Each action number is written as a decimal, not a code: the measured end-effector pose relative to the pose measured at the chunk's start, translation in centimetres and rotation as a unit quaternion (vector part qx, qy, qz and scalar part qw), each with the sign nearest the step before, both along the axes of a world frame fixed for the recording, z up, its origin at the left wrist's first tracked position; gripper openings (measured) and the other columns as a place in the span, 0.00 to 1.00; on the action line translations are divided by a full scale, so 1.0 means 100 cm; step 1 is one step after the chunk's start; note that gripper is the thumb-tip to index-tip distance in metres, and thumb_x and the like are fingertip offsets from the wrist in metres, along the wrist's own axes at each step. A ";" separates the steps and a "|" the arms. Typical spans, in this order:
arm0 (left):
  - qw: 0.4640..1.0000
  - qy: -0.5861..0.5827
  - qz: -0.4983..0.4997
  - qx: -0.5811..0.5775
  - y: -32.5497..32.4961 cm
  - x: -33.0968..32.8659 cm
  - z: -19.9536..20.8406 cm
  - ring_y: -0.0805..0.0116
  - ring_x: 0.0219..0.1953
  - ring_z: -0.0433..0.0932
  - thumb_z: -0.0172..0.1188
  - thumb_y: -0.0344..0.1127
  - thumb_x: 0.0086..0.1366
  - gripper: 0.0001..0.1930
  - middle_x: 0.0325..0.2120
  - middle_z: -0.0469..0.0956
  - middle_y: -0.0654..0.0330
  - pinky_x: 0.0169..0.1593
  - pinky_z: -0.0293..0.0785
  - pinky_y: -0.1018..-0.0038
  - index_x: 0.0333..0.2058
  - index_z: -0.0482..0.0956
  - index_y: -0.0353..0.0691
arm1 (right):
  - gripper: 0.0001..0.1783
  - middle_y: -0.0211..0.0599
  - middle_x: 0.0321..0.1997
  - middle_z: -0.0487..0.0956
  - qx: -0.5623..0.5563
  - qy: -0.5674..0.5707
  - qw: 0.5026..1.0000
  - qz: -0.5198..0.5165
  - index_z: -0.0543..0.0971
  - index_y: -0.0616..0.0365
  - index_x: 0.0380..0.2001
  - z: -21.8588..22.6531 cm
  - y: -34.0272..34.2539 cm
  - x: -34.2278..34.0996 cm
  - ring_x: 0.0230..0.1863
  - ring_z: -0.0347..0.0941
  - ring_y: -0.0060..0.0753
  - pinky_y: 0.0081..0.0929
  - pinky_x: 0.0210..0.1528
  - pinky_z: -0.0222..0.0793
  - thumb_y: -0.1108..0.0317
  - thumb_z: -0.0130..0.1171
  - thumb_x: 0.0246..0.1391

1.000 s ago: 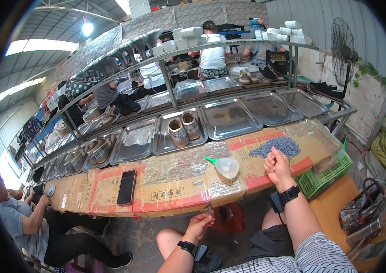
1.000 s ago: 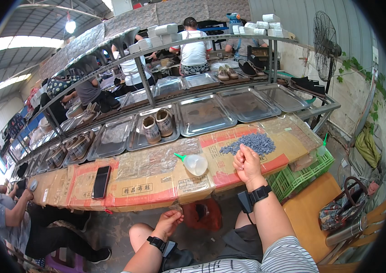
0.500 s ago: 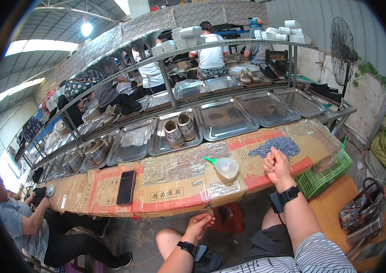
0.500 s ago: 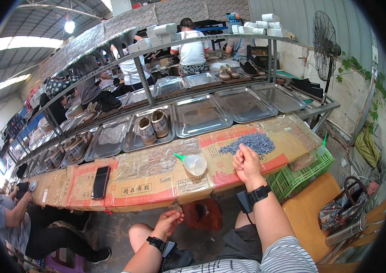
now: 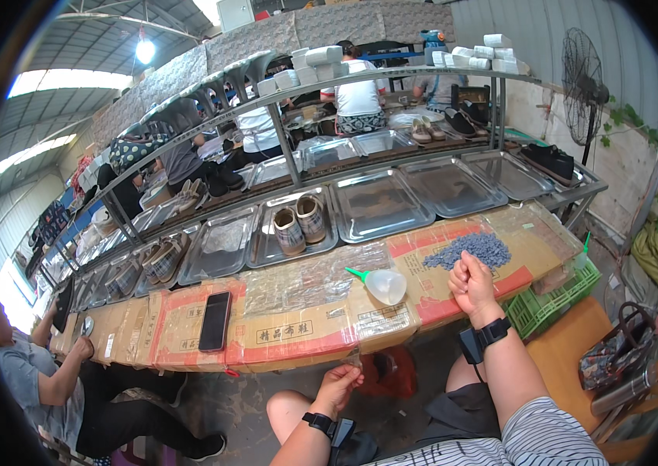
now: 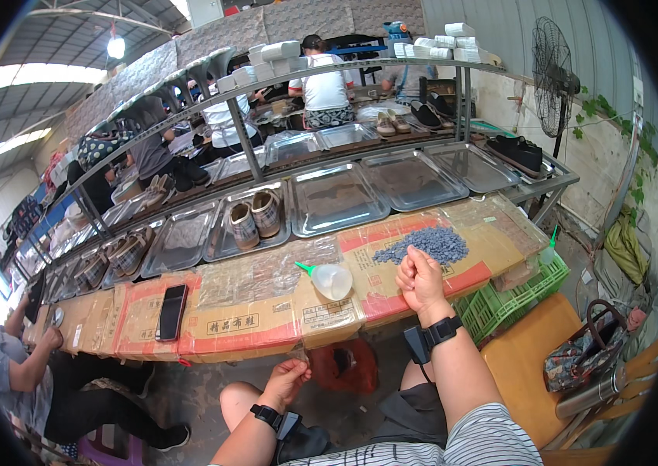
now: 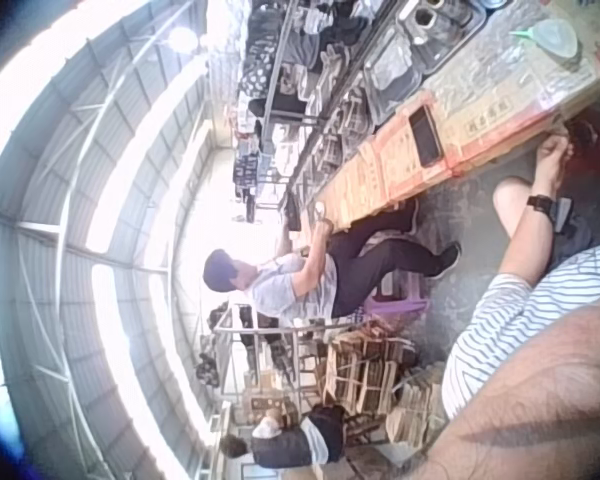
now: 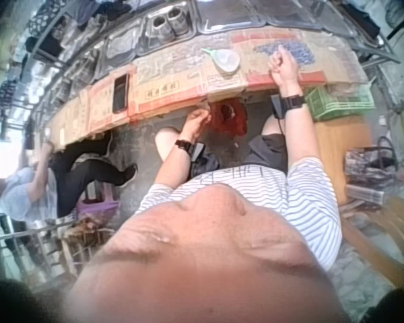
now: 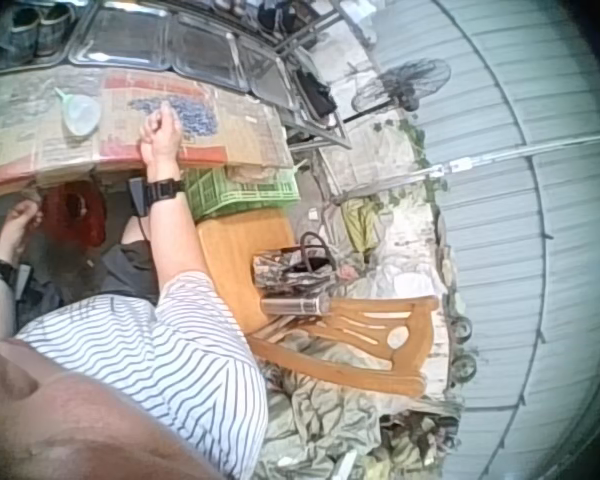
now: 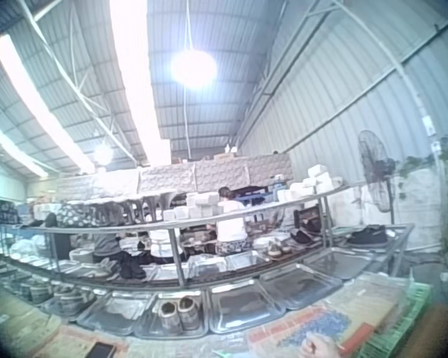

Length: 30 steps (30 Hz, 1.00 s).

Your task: Applying adhesive to specific points on the bottom of shoe soles using a squeeze bottle.

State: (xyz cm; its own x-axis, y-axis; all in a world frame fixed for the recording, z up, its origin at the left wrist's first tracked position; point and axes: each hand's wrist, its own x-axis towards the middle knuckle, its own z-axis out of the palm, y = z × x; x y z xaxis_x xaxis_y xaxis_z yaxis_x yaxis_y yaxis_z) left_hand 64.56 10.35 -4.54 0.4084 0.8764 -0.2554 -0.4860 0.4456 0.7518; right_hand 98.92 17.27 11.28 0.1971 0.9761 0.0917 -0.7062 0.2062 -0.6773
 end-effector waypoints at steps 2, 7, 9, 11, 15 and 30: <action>1.000 0.001 0.002 0.001 0.000 0.000 0.000 0.73 0.31 0.78 0.64 0.32 0.62 0.06 0.28 0.80 0.62 0.39 0.74 0.78 0.36 0.80 0.37 | 0.17 0.26 0.14 0.63 -0.003 0.001 1.000 0.000 0.68 0.52 0.20 0.000 0.000 0.000 0.11 0.52 0.18 0.18 0.14 0.46 0.62 0.53 0.63; 1.000 0.004 0.008 -0.003 -0.001 0.001 0.003 0.74 0.30 0.77 0.65 0.32 0.62 0.06 0.27 0.80 0.63 0.38 0.74 0.78 0.35 0.80 0.38 | 0.17 0.26 0.14 0.62 -0.002 0.001 1.000 -0.001 0.67 0.52 0.20 0.000 -0.001 0.001 0.11 0.51 0.18 0.18 0.14 0.46 0.62 0.53 0.64; 1.000 0.004 0.010 -0.002 -0.001 0.001 0.002 0.74 0.30 0.77 0.65 0.32 0.62 0.06 0.27 0.80 0.63 0.38 0.74 0.78 0.35 0.80 0.38 | 0.17 0.26 0.14 0.62 -0.001 0.000 1.000 -0.001 0.67 0.52 0.20 0.000 0.000 0.001 0.11 0.51 0.18 0.18 0.14 0.46 0.62 0.53 0.64; 1.000 0.003 0.019 -0.006 -0.001 0.000 0.000 0.74 0.29 0.77 0.65 0.32 0.61 0.06 0.26 0.80 0.63 0.38 0.74 0.78 0.34 0.80 0.37 | 0.17 0.26 0.14 0.62 -0.001 0.000 1.000 0.000 0.67 0.52 0.20 -0.001 0.000 0.001 0.11 0.51 0.18 0.19 0.14 0.46 0.62 0.53 0.64; 1.000 0.003 0.019 -0.003 0.000 0.000 -0.001 0.74 0.29 0.77 0.66 0.32 0.61 0.06 0.27 0.80 0.63 0.38 0.74 0.78 0.34 0.80 0.37 | 0.17 0.26 0.14 0.62 -0.002 -0.002 1.000 -0.002 0.67 0.52 0.20 -0.001 0.000 0.000 0.12 0.52 0.18 0.19 0.14 0.46 0.62 0.52 0.64; 1.000 0.026 0.005 0.010 0.000 0.000 0.004 0.73 0.31 0.78 0.66 0.31 0.60 0.07 0.29 0.82 0.59 0.39 0.74 0.78 0.35 0.81 0.35 | 0.18 0.27 0.14 0.63 -0.005 -0.003 1.000 0.003 0.67 0.52 0.20 0.001 0.000 -0.001 0.11 0.52 0.18 0.18 0.14 0.46 0.62 0.52 0.64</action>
State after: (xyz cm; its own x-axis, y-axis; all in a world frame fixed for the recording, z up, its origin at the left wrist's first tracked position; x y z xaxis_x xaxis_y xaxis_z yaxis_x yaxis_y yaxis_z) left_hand 64.58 10.30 -4.17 0.3855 0.8859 -0.2581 -0.4507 0.4248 0.7851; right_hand 98.83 17.26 11.35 0.1906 0.9781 0.0835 -0.7027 0.1953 -0.6841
